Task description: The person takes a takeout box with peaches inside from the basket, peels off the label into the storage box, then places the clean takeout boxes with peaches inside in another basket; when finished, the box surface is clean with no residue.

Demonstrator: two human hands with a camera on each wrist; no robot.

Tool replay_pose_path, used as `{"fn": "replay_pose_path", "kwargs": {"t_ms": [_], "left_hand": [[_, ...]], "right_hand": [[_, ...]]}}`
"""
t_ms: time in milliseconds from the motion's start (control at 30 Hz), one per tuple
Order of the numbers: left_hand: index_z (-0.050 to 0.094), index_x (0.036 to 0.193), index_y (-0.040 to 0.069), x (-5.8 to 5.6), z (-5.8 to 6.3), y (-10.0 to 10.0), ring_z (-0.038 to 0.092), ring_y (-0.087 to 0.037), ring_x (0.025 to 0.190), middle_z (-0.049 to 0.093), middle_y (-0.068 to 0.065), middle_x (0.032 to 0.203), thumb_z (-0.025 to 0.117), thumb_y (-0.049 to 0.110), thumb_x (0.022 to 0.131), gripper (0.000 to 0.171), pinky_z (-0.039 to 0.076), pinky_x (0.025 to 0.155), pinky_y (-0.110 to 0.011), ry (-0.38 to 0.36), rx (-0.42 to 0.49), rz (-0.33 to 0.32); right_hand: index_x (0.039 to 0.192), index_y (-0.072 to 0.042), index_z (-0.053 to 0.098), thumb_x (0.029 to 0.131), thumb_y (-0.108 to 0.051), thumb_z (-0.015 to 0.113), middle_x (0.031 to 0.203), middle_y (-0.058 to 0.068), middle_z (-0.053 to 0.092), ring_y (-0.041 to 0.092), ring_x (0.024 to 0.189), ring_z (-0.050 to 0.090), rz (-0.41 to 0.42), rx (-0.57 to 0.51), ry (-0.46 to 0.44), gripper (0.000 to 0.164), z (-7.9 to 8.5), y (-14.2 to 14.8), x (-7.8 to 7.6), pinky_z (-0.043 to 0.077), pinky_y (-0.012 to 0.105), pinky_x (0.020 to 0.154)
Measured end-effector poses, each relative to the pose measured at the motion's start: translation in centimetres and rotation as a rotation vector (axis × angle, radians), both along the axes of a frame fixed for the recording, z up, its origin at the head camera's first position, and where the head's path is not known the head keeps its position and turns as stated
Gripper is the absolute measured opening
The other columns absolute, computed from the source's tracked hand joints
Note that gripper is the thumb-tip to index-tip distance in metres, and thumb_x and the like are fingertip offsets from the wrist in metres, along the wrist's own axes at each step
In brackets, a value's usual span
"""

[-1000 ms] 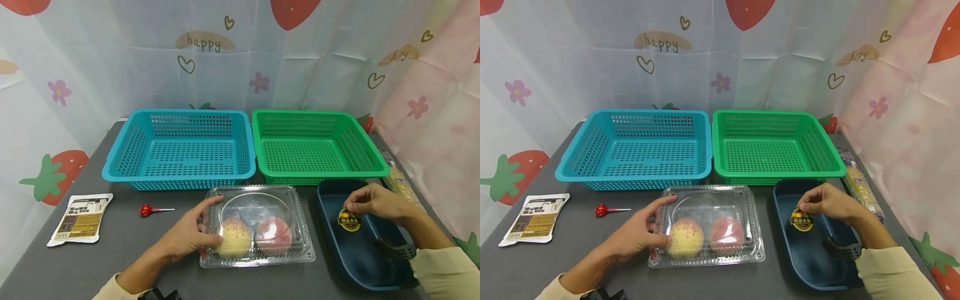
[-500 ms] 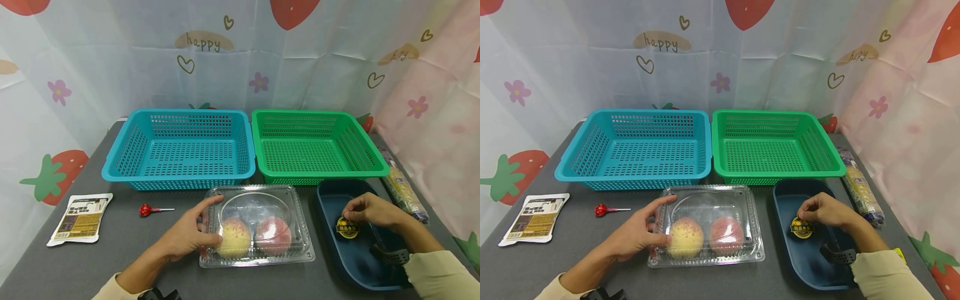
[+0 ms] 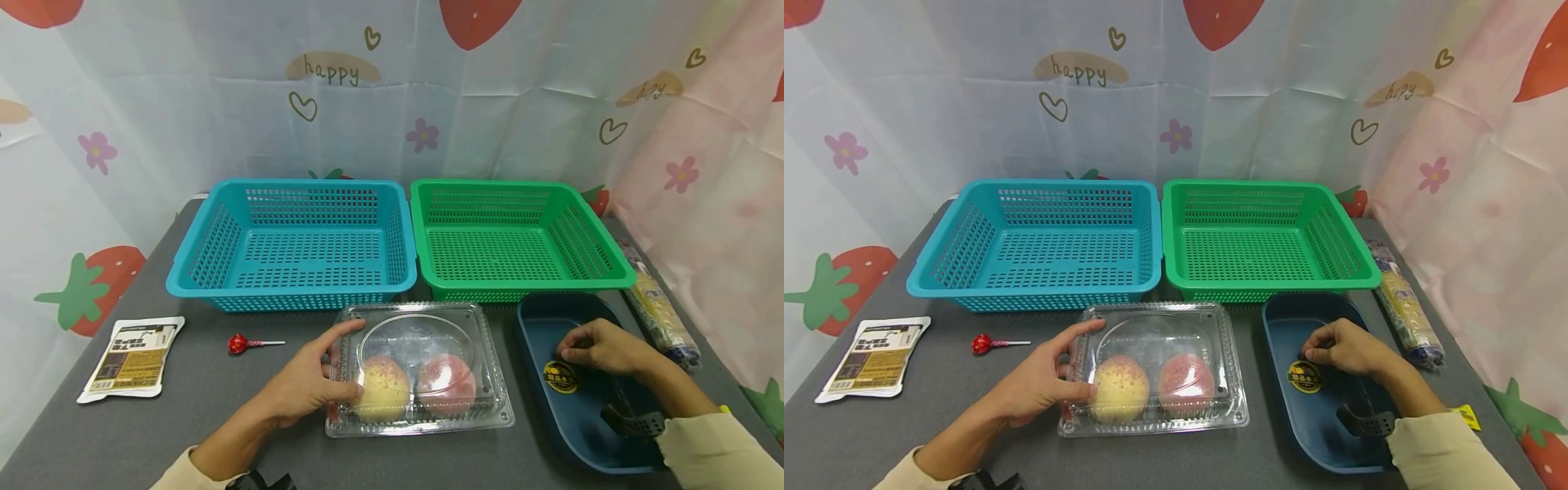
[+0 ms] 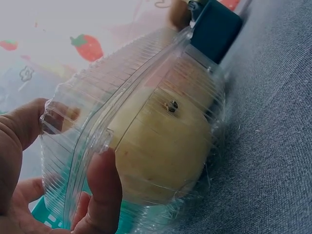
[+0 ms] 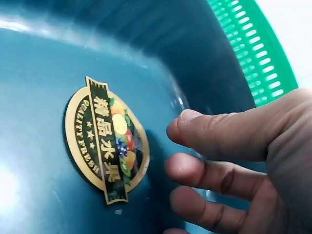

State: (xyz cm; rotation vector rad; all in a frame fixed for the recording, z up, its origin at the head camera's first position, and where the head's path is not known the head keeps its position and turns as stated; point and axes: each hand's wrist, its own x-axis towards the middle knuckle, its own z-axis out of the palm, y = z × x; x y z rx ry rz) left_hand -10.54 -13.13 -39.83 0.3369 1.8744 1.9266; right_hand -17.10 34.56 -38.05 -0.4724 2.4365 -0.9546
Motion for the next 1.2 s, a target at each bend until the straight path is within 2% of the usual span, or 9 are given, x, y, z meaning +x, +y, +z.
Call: {"fn": "replay_pose_path", "kwargs": {"t_ms": [200, 433, 633, 800, 933, 1067, 1200], "left_hand": [[0.034, 0.149, 0.017, 0.0, 0.1, 0.0, 0.055, -0.020, 0.053, 0.029, -0.014, 0.093, 0.077, -0.008, 0.072, 0.092, 0.052, 0.040, -0.041, -0.004, -0.007, 0.001], [0.034, 0.149, 0.017, 0.0, 0.2, 0.0, 0.054, -0.019, 0.052, 0.030, -0.014, 0.092, 0.077, -0.009, 0.071, 0.093, 0.052, 0.040, -0.040, -0.001, -0.005, 0.005], [0.034, 0.149, 0.016, 0.0, 0.2, 0.0, 0.053, -0.018, 0.051, 0.031, -0.013, 0.090, 0.077, -0.010, 0.071, 0.093, 0.052, 0.041, -0.043, -0.003, -0.001, 0.006], [0.035, 0.149, 0.016, 0.0, 0.3, 0.1, 0.054, -0.018, 0.053, 0.031, -0.013, 0.090, 0.077, -0.010, 0.071, 0.093, 0.053, 0.041, -0.043, -0.009, 0.003, 0.012], [0.035, 0.149, 0.017, 0.0, 0.3, 0.1, 0.055, -0.019, 0.054, 0.030, -0.013, 0.090, 0.077, -0.011, 0.071, 0.093, 0.053, 0.042, -0.045, -0.010, -0.003, 0.018], [0.035, 0.149, 0.017, 0.0, 0.3, 0.1, 0.056, -0.020, 0.056, 0.030, -0.013, 0.091, 0.077, -0.010, 0.070, 0.093, 0.053, 0.042, -0.044, -0.012, -0.003, 0.017], [0.036, 0.149, 0.017, 0.1, 0.3, -0.1, 0.059, -0.023, 0.060, 0.030, -0.015, 0.094, 0.078, -0.008, 0.071, 0.092, 0.053, 0.042, -0.042, -0.015, 0.007, 0.008]], "right_hand": [[0.106, 0.002, 0.068, 0.095, -0.016, 0.062, 0.097, 0.009, 0.066, 0.019, 0.078, 0.057, -0.038, 0.040, 0.052, 0.022, 1.6, -0.1, 0.5, 0.050, 0.031, 0.061], [0.108, 0.000, 0.068, 0.097, -0.021, 0.060, 0.099, 0.008, 0.067, 0.024, 0.088, 0.062, -0.083, 0.054, 0.175, 0.025, 4.0, -0.3, 0.7, 0.052, 0.034, 0.071], [0.107, -0.002, 0.070, 0.096, -0.018, 0.062, 0.093, 0.007, 0.067, 0.021, 0.077, 0.062, -0.138, 0.038, 0.337, 0.021, 5.9, 0.1, 0.5, 0.052, 0.032, 0.062], [0.117, 0.001, 0.065, 0.097, -0.026, 0.060, 0.091, 0.012, 0.065, 0.023, 0.074, 0.058, -0.239, 0.098, 0.391, 0.034, 7.3, 1.2, 0.0, 0.049, 0.033, 0.057], [0.118, 0.002, 0.064, 0.096, -0.027, 0.062, 0.092, 0.014, 0.061, 0.018, 0.071, 0.053, -0.309, 0.083, 0.468, 0.036, 7.5, 1.9, -0.6, 0.044, 0.031, 0.053], [0.120, 0.002, 0.063, 0.095, -0.029, 0.062, 0.108, 0.015, 0.055, 0.020, 0.085, 0.051, -0.340, 0.092, 0.514, 0.040, 7.4, 2.3, -1.2, 0.044, 0.033, 0.061], [0.124, 0.003, 0.061, 0.095, -0.030, 0.061, 0.125, 0.021, 0.045, 0.038, 0.104, 0.045, -0.339, 0.106, 0.521, 0.044, 6.9, 2.7, -1.9, 0.043, 0.050, 0.073]]}}
